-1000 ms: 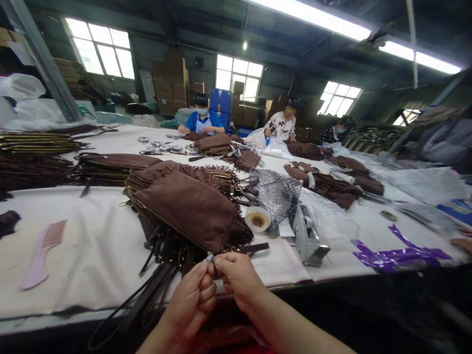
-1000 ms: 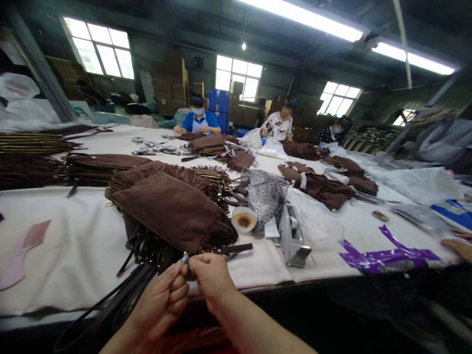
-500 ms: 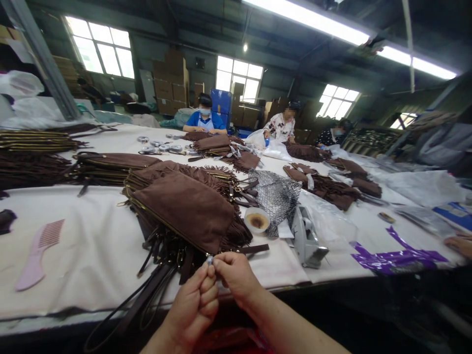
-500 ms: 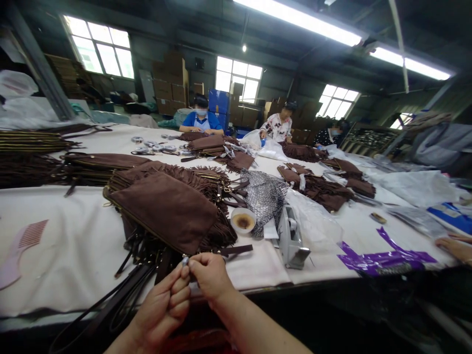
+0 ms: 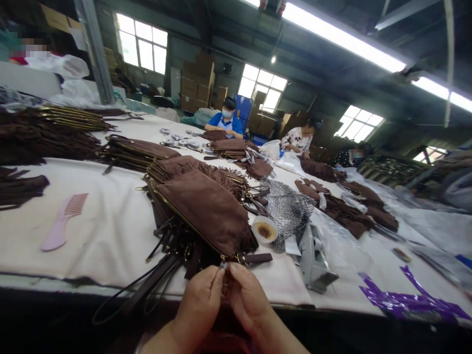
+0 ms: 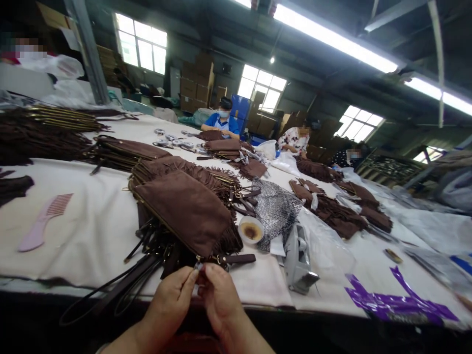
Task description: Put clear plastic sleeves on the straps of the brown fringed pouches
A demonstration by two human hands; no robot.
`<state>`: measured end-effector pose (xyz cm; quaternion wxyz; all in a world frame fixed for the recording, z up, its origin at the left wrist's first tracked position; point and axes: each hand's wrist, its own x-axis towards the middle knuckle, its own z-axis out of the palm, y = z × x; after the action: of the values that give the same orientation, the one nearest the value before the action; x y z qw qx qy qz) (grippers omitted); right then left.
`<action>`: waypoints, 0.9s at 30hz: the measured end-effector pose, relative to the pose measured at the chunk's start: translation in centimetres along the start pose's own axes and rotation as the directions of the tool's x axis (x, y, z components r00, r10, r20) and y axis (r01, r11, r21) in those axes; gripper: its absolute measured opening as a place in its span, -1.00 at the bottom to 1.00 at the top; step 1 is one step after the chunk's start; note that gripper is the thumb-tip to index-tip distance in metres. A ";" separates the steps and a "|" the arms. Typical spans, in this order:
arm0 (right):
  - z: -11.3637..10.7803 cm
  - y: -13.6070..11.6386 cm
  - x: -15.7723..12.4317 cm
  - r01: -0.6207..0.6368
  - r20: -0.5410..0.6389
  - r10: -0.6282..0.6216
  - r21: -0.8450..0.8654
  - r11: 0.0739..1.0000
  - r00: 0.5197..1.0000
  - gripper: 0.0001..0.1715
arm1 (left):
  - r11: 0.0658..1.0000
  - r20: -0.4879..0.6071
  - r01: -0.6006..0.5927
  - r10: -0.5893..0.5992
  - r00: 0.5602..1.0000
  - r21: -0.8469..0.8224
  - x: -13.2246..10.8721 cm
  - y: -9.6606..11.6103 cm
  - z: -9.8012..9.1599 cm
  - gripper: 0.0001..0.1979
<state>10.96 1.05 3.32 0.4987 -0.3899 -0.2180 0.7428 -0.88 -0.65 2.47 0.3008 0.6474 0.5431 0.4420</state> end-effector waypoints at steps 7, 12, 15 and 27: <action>1.3 0.4 -0.6 0.015 0.018 -0.017 0.089 0.996 1.000 -0.73 | 0.993 -0.008 -0.095 0.095 0.995 -0.075 -0.2 -0.3 0.5 -0.70; 1.5 0.6 0.2 -0.059 0.075 0.049 0.138 0.989 0.996 -0.75 | 0.832 0.042 0.253 -0.268 0.963 -0.494 0.1 1.1 0.1 -0.85; 1.4 0.5 0.6 -0.106 0.132 0.093 0.089 0.990 0.987 -0.72 | 0.417 0.349 0.517 -0.416 0.840 -0.748 0.2 1.8 0.0 -0.63; -0.3 -0.8 -0.1 -0.140 0.225 0.152 -0.069 0.988 0.962 -0.52 | 0.106 0.682 0.758 -0.370 0.630 -0.643 0.7 1.5 -1.3 -0.60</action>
<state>11.67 1.21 3.72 0.4035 -0.3292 -0.2641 0.8119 -1.39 -0.44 4.48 0.8383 0.1708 0.3514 0.3803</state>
